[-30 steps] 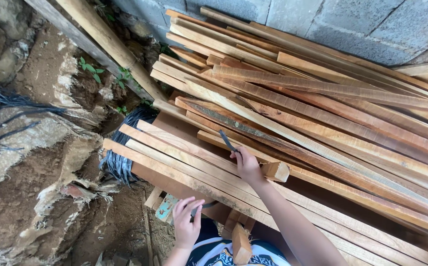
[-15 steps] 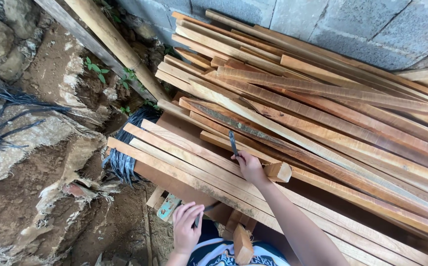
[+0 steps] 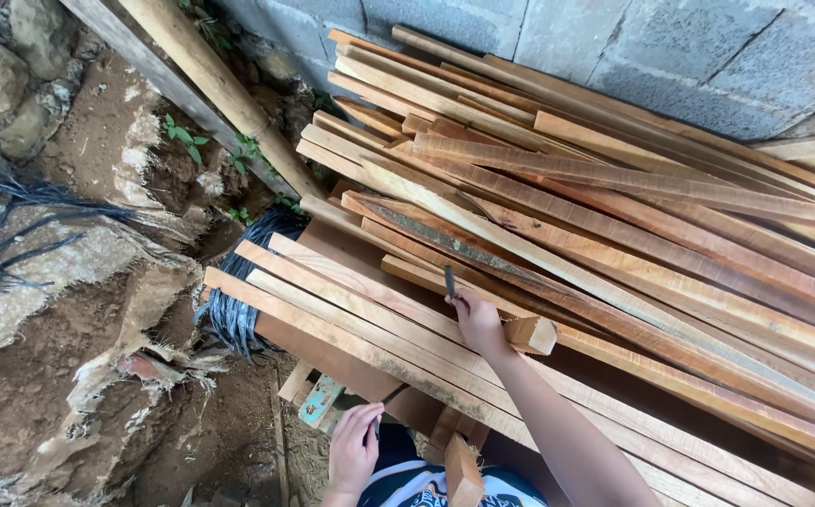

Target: The person ties bundles of wooden planks together using black straps. They wrap the straps around the planks, pull them tight, and secure them with knots. The person then moves the completed bundles to a nearby stack.

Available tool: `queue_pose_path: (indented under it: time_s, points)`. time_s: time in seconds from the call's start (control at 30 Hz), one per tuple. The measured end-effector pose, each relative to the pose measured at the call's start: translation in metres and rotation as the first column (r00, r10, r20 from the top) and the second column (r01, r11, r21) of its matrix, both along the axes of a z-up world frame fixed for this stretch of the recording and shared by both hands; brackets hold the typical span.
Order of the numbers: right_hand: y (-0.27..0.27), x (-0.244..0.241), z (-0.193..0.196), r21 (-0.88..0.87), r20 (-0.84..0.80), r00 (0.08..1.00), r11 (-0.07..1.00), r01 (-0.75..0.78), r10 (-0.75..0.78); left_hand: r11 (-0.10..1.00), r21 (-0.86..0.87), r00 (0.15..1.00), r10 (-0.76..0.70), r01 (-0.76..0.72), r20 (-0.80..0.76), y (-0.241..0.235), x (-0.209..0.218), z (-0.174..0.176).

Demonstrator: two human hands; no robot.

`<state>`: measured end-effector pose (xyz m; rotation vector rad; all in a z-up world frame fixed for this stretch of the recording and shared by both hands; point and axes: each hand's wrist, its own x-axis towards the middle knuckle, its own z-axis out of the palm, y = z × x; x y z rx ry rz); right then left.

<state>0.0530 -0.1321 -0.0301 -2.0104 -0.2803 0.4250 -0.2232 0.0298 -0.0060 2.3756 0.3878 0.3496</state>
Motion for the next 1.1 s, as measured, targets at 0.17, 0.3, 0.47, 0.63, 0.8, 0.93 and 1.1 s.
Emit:
queue_pose_path:
  time_s: [0.17, 0.3, 0.47, 0.63, 0.8, 0.93, 1.1]
  points:
    - [0.007, 0.008, 0.004, 0.298, -0.17, 0.985, 0.951, 0.083, -0.033, 0.998, -0.058, 0.999, 0.023, -0.022, 0.023, -0.008, 0.007, 0.026]
    - [0.008, 0.011, 0.012, 0.366, -0.247, 0.969, 0.927, 0.083, 0.01, 0.986, -0.164, 0.993, 0.048, -0.03, 0.107, -0.014, 0.02, 0.052]
    - [0.011, 0.006, 0.027, 0.315, -0.187, 0.982, 0.948, 0.042, 0.019, 0.989, -0.147, 0.987, 0.025, -0.002, 0.158, -0.018, 0.027, 0.069]
    - [0.013, 0.008, 0.039, 0.104, -0.06, 0.997, 0.994, -0.036, 0.042, 0.985, -0.159, 0.985, 0.085, -0.061, 0.15, -0.018, 0.038, 0.053]
    - [0.02, 0.004, 0.038, 0.12, -0.105, 0.991, 0.99, -0.075, 0.087, 0.989, -0.141, 0.963, -0.005, 0.044, 0.269, -0.011, 0.087, 0.044]
    - [0.017, -0.004, 0.018, 0.171, -0.096, 0.984, 0.976, -0.132, 0.15, 0.989, -0.07, 0.982, -0.116, 0.127, 0.148, -0.012, 0.15, 0.073]
    - [0.009, -0.01, -0.003, 0.254, -0.124, 0.982, 0.961, -0.109, 0.144, 0.986, 0.115, 0.992, -0.119, 0.124, -0.052, -0.019, 0.21, 0.065]
